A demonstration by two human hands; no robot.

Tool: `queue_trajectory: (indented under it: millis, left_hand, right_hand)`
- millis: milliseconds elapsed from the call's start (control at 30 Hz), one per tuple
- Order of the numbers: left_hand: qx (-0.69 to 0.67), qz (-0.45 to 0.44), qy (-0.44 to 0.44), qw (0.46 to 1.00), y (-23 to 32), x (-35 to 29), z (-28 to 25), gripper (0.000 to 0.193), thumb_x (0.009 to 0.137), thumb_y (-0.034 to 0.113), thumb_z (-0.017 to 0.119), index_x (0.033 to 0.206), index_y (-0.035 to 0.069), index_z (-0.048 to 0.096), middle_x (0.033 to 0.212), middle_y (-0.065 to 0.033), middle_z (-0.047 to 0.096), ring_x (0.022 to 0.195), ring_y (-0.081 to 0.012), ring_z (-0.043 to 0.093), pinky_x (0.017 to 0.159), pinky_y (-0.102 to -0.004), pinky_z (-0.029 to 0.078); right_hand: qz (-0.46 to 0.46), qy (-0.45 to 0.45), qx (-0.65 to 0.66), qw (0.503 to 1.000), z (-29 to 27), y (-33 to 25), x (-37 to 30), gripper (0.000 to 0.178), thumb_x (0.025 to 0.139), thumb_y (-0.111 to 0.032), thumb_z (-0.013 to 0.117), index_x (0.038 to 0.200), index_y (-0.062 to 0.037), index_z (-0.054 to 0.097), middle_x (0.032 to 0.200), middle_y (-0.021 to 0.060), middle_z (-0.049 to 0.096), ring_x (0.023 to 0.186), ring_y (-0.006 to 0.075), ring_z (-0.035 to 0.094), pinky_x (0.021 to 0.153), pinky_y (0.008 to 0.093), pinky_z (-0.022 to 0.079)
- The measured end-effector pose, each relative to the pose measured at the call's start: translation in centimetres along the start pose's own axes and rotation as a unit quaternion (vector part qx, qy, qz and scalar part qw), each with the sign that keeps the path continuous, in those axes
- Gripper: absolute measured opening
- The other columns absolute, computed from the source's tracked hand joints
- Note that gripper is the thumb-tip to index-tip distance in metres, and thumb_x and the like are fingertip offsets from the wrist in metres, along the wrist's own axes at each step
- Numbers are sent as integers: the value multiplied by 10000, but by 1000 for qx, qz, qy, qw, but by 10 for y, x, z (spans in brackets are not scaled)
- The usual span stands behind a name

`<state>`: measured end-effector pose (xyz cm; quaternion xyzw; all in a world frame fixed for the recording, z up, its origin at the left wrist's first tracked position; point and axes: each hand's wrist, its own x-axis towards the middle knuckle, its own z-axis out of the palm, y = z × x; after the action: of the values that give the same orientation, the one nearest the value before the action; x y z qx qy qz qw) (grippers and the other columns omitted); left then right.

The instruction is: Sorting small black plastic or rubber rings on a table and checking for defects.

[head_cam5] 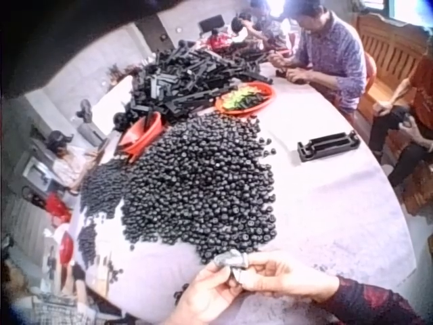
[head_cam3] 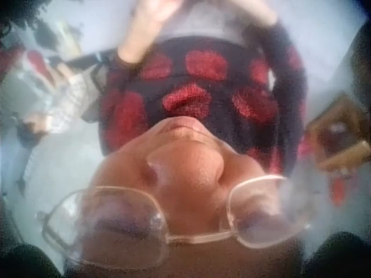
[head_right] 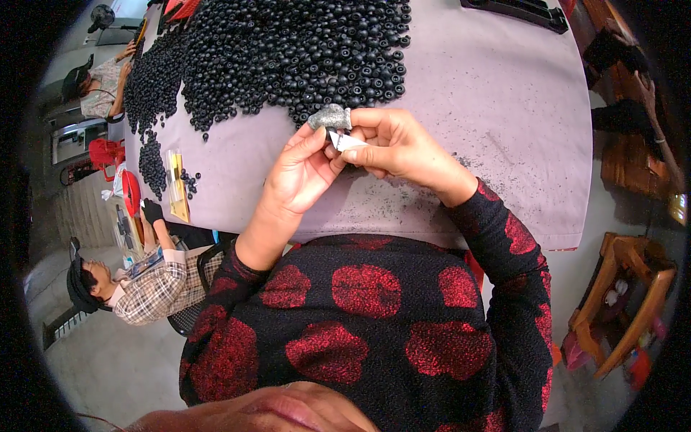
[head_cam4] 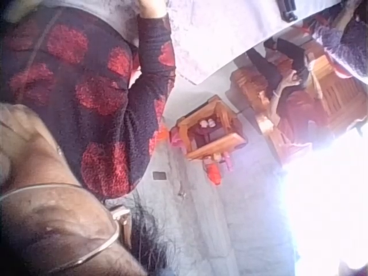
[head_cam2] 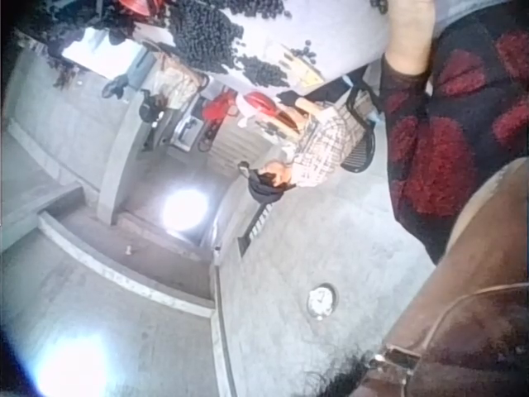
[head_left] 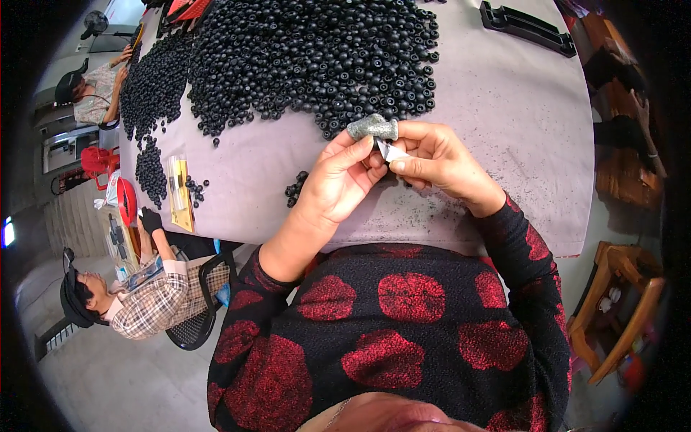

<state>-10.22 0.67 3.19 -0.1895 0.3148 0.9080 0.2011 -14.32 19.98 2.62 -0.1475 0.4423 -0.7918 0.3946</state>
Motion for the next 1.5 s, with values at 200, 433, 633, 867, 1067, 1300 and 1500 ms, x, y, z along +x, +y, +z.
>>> queue_trajectory:
  millis: [200,433,633,867,1067,1300,1500]
  left_hand:
    - [144,105,-31,984,30,-15,-20,233,901,17,607,1133,2,617,959,-84,670,744,-126,615,728,-268,536]
    - [515,304,153,787,62,-52,-86,129,856,27,676,981,-4,683,951,-55,670,736,-81,588,700,-220,490]
    - [707,280,148,632,61,-59,-89,113,847,70,671,926,-10,678,904,-101,626,761,-183,610,691,-271,486]
    - [719,381,86,575,57,1,-41,170,845,122,683,977,19,651,909,-112,620,763,-254,620,677,-330,497]
    - [750,298,64,587,52,14,-34,208,824,85,691,1013,21,631,882,-107,590,703,-234,607,641,-321,495]
    - [712,312,82,624,47,11,-36,187,832,5,661,1018,13,646,882,-56,599,750,-158,613,666,-257,502]
    - [30,-10,14,999,31,2,-25,128,909,46,615,1035,49,632,913,-37,639,792,-134,618,752,-291,550]
  right_hand:
    - [-28,109,-5,994,5,5,6,299,925,-118,607,1207,-19,597,722,-71,520,533,2,419,453,158,315]
    - [-48,117,-20,992,-2,10,10,225,935,-84,585,1141,3,601,697,-53,514,515,13,419,437,171,321]
    - [-38,139,-17,989,4,9,10,215,932,-69,586,1135,-5,603,689,-47,524,510,14,430,438,167,327]
    - [-32,145,-17,989,0,10,10,218,931,-68,582,1138,-4,600,696,-48,530,515,12,433,437,168,326]
    - [-30,158,-14,987,-3,11,10,217,931,-81,587,1134,-4,598,700,-53,527,519,7,431,434,168,318]
    - [-16,134,-25,991,-4,10,9,280,928,-85,598,1199,-15,587,735,-58,548,532,2,438,442,167,325]
    - [-14,84,-53,995,6,4,1,353,910,-87,626,1247,-13,551,855,-49,589,673,0,480,570,170,399]
